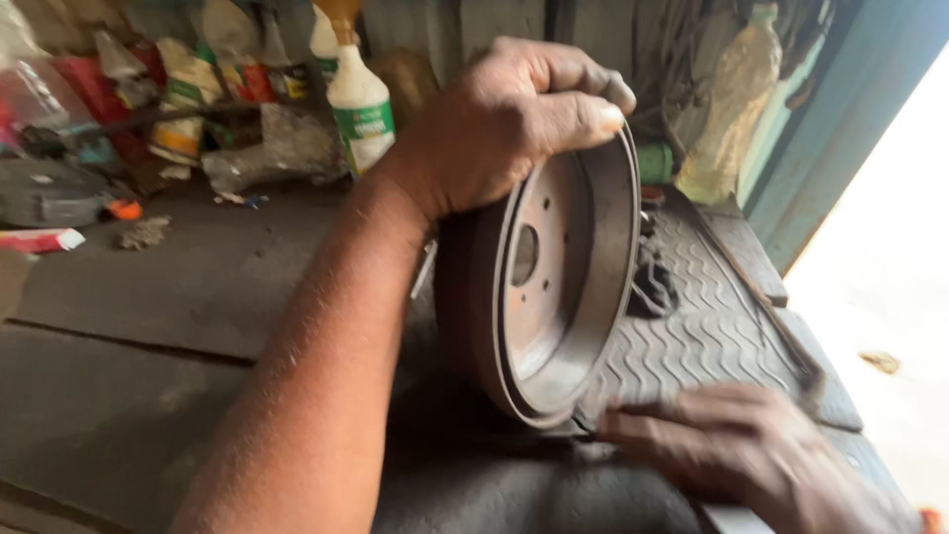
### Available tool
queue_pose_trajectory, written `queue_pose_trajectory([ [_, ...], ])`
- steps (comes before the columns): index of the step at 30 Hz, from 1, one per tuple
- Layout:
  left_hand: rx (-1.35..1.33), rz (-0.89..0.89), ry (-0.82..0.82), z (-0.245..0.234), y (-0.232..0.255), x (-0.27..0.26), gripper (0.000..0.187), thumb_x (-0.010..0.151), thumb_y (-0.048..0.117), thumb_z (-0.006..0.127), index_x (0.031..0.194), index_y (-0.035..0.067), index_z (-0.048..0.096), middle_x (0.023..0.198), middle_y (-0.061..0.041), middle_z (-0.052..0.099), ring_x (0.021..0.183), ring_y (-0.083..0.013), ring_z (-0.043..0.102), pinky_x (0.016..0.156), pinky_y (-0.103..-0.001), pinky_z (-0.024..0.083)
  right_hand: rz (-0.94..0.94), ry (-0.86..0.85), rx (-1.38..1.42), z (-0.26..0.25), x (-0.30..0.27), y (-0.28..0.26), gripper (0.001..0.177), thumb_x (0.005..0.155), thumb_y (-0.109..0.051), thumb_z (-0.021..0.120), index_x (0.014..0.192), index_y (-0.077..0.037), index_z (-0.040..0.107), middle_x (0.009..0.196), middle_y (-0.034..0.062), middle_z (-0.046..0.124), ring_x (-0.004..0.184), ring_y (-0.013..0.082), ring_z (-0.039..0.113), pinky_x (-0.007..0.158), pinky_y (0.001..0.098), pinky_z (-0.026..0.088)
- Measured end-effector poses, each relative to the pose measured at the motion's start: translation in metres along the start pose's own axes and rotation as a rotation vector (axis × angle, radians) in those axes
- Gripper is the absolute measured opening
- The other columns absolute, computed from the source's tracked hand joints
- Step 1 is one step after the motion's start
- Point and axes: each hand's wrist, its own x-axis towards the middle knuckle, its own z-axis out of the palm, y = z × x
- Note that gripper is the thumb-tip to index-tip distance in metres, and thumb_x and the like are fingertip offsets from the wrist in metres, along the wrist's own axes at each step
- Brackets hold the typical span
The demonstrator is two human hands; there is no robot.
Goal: The person cleans a brake drum by hand using a cloth and a thin metal tool, wiping the interior and exterior surfaces and scraping debris from the center holes.
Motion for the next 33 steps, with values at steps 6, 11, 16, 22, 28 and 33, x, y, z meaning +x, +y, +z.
queue_pose_trajectory([
  [6,0.099,-0.069,0.064,0.004,0.007,-0.001,0.041,0.086,0.036,0.066,0.109,0.004,0.077,0.094,-0.001,0.077,0.090,-0.0107,0.070,0.084,-0.027,0.055,0.157,0.098,-0.416,0.000,-0.016,-0.003,0.056,0.085,-0.028,0.060,0.140,-0.018,0.062,0.137,0.0106,0.067,0.112,0.0249,0.069,0.091,0.0405,0.055],
  [11,0.047,-0.005,0.026,0.002,0.003,0.000,0.044,0.087,0.037,0.065,0.113,0.003,0.076,0.102,-0.004,0.077,0.099,-0.0132,0.070,0.091,-0.029,0.055,0.096,0.122,-0.266,-0.003,-0.019,-0.005,0.060,0.085,-0.022,0.062,0.145,-0.017,0.059,0.138,0.0075,0.068,0.112,0.0228,0.071,0.090,0.0388,0.056],
  [16,0.079,0.004,0.048,-0.002,0.002,-0.006,0.046,0.085,0.038,0.065,0.113,0.002,0.075,0.111,-0.007,0.078,0.109,-0.0166,0.071,0.098,-0.030,0.054,0.195,0.147,-0.165,-0.014,-0.006,-0.006,0.058,0.085,-0.017,0.064,0.143,-0.014,0.059,0.130,0.0051,0.071,0.113,0.0257,0.071,0.090,0.0397,0.056],
  [22,0.013,0.029,0.022,-0.012,-0.002,-0.014,0.048,0.086,0.038,0.065,0.117,0.002,0.075,0.129,-0.010,0.073,0.123,-0.0190,0.066,0.108,-0.032,0.048,0.098,0.269,-0.130,-0.024,-0.002,-0.007,0.045,0.073,-0.011,0.071,0.118,-0.012,0.070,0.127,0.0103,0.071,0.114,0.0293,0.071,0.090,0.0373,0.057],
  [28,-0.112,-0.125,0.064,-0.020,-0.006,-0.025,0.053,0.081,0.038,0.067,0.118,0.000,0.071,0.133,-0.010,0.069,0.119,-0.0199,0.066,0.103,-0.034,0.052,0.236,0.346,-0.042,-0.011,0.010,0.006,0.028,0.073,-0.013,0.082,0.099,-0.011,0.071,0.112,0.0051,0.076,0.100,0.0254,0.075,0.082,0.0352,0.058],
  [33,0.024,-0.043,0.055,-0.020,-0.008,-0.022,0.048,0.084,0.037,0.065,0.119,0.005,0.074,0.123,-0.007,0.074,0.115,-0.0149,0.068,0.101,-0.029,0.051,0.587,0.465,0.213,0.008,0.005,0.013,0.019,0.082,-0.010,0.079,0.098,-0.007,0.069,0.112,0.0026,0.076,0.092,0.0185,0.072,0.080,0.0306,0.057],
])
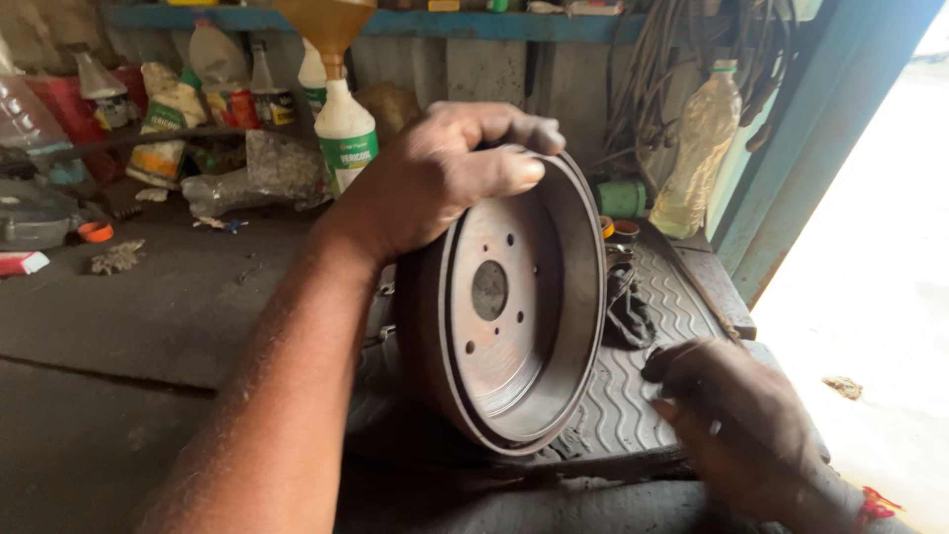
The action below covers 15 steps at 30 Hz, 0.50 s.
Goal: The person cleans a brake drum by hand using a cloth and a thin metal tool, wiping the interior and exterior surfaces and scraping debris from the center holes.
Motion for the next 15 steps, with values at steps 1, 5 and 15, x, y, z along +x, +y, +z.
queue_pose_trajectory([
  [1,0.041,0.013,0.002,0.002,0.001,0.002,0.047,0.085,0.037,0.064,0.119,0.006,0.074,0.118,-0.006,0.075,0.112,-0.0139,0.069,0.099,-0.029,0.052,0.015,0.025,0.048,-0.002,0.001,0.000,0.015,0.087,-0.007,0.070,0.102,-0.004,0.070,0.110,0.0054,0.075,0.094,0.0197,0.071,0.083,0.0313,0.057],
  [5,-0.027,-0.101,0.005,0.014,0.011,0.010,0.041,0.085,0.034,0.066,0.111,0.004,0.075,0.101,-0.005,0.076,0.097,-0.0139,0.069,0.089,-0.028,0.054,0.077,0.158,0.268,-0.006,0.028,-0.003,0.022,0.094,-0.002,0.058,0.112,0.002,0.070,0.107,0.0134,0.070,0.099,0.0207,0.069,0.089,0.0323,0.055],
  [15,0.063,-0.035,0.001,0.023,0.024,0.015,0.040,0.084,0.034,0.066,0.108,0.004,0.075,0.097,-0.002,0.076,0.095,-0.0115,0.068,0.088,-0.027,0.053,0.097,0.235,0.295,0.012,0.052,-0.006,0.017,0.094,-0.002,0.062,0.108,0.004,0.069,0.108,0.0120,0.070,0.097,0.0179,0.072,0.086,0.0310,0.058],
])
